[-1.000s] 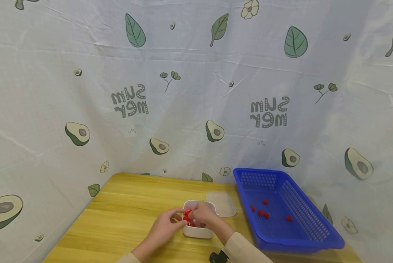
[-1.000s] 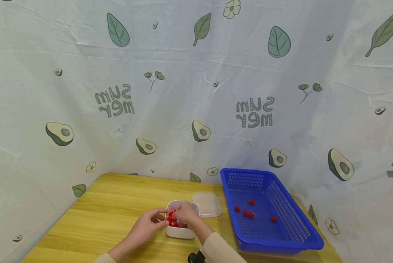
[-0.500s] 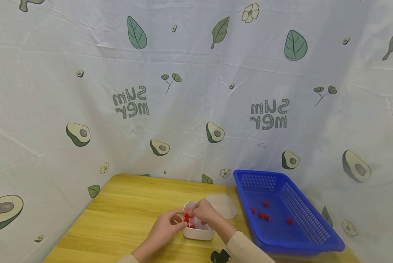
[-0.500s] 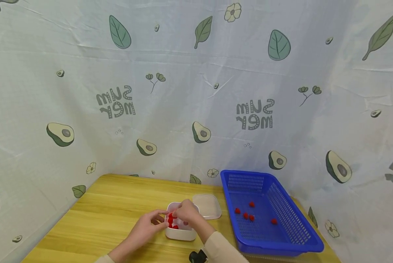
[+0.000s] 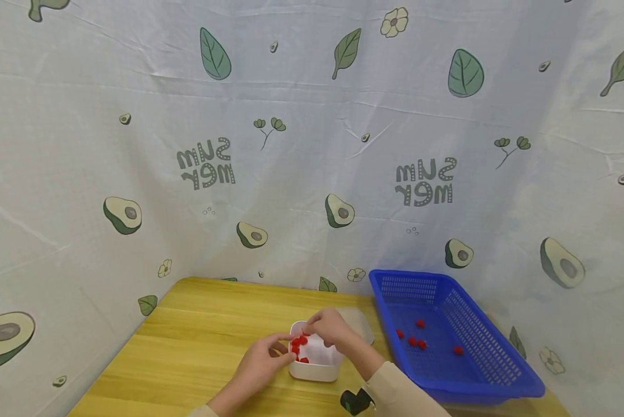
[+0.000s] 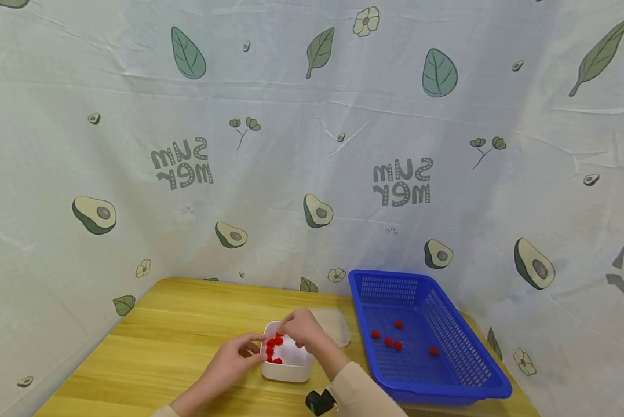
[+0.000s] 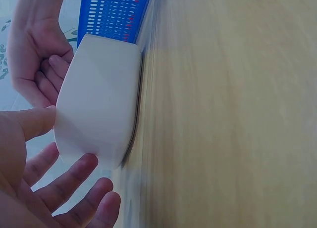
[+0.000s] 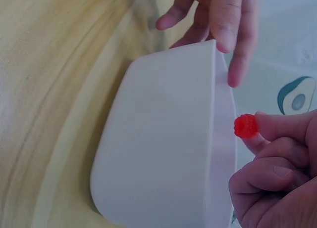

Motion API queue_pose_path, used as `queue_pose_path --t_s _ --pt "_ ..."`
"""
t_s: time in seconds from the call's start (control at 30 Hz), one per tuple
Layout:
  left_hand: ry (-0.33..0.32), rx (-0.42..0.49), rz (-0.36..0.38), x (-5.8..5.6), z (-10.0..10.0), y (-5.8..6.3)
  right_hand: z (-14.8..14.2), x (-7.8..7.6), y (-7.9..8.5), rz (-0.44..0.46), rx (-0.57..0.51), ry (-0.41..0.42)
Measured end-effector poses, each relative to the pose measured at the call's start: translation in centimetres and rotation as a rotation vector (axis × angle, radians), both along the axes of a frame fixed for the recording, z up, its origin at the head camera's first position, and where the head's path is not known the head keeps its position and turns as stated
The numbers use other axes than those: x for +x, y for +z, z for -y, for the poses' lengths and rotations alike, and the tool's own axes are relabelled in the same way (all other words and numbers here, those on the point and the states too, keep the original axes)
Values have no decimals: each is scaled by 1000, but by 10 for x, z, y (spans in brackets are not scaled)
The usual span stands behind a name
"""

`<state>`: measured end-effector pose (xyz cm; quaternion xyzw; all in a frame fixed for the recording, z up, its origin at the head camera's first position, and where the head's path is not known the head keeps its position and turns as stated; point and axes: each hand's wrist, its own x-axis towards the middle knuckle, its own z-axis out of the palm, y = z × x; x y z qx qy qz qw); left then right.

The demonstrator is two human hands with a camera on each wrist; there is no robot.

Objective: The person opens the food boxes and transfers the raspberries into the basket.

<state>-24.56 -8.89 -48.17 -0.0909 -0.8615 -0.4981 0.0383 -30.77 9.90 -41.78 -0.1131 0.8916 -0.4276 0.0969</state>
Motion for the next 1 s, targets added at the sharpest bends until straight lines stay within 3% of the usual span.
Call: queue_pose_path --t_s 0.37,0.67,1.0 --pt "8 -5 5 2 -1 3 -16 -5 22 -5 17 -54" --pt "11 1 11 3 -2 4 -39 -7 39 -4 -48 -82" --pt "16 -6 0 4 -2 3 -67 -17 48 20 -82 -139"
